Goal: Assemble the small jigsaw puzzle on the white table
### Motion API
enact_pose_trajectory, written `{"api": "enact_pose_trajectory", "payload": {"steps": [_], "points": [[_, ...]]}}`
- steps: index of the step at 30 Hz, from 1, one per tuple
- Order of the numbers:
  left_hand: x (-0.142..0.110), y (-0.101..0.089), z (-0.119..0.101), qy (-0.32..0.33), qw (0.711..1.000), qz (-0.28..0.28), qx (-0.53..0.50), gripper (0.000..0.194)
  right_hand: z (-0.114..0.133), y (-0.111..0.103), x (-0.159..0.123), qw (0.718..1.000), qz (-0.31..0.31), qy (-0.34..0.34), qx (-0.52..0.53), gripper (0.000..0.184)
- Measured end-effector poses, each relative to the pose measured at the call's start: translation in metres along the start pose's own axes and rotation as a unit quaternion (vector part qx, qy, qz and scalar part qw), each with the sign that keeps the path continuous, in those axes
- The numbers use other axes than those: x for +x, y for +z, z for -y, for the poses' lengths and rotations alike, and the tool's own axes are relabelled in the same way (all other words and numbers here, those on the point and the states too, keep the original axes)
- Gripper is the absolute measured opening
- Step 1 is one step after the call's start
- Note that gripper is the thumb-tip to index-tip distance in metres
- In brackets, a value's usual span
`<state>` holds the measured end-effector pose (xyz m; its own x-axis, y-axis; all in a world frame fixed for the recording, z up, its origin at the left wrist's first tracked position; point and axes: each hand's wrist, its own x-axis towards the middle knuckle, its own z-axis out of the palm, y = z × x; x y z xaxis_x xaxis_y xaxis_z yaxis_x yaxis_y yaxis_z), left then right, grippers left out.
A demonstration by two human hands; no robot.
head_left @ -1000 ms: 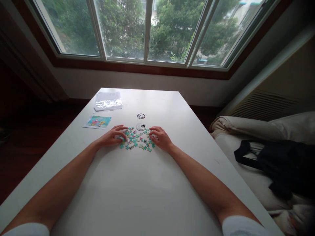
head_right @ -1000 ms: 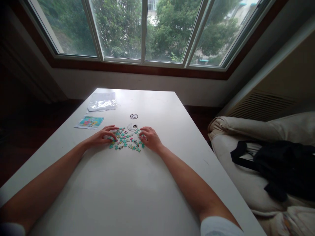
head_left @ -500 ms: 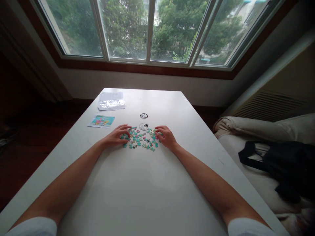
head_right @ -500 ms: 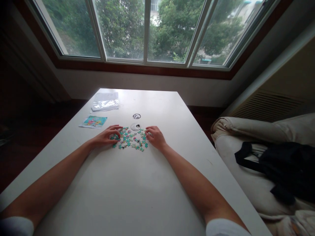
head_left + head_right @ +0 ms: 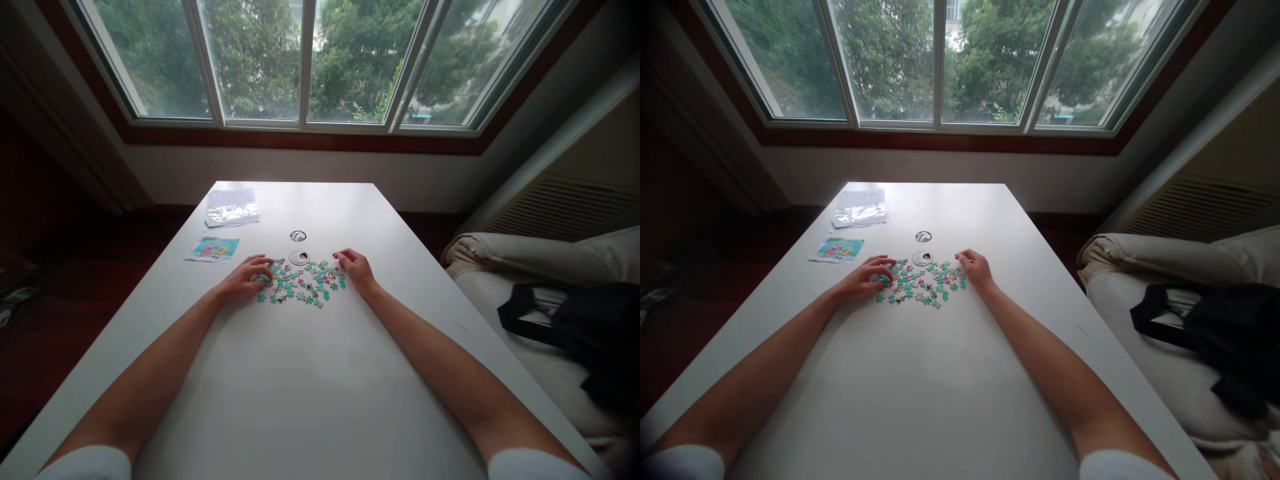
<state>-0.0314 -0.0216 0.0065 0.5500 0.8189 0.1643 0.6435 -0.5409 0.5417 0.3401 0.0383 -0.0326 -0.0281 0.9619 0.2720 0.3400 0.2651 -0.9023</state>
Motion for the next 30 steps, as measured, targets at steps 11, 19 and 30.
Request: {"api": "enact_pose_trajectory", "payload": {"steps": [11, 19, 30], "points": [[-0.002, 0.003, 0.004, 0.006, 1.000, -0.008, 0.013, 0.034, -0.003, -0.002, -0.002, 0.998, 0.035, -0.016, -0.048, 0.026], [-0.002, 0.010, 0.005, 0.018, 0.999, -0.036, 0.033, 0.035, 0.004, -0.016, -0.012, 0.960, 0.145, -0.195, -0.142, 0.023], [0.005, 0.026, -0.015, 0.040, 0.993, -0.087, 0.072, 0.023, 0.000, -0.015, -0.011, 0.928, 0.178, -0.264, -0.196, 0.017]]}}
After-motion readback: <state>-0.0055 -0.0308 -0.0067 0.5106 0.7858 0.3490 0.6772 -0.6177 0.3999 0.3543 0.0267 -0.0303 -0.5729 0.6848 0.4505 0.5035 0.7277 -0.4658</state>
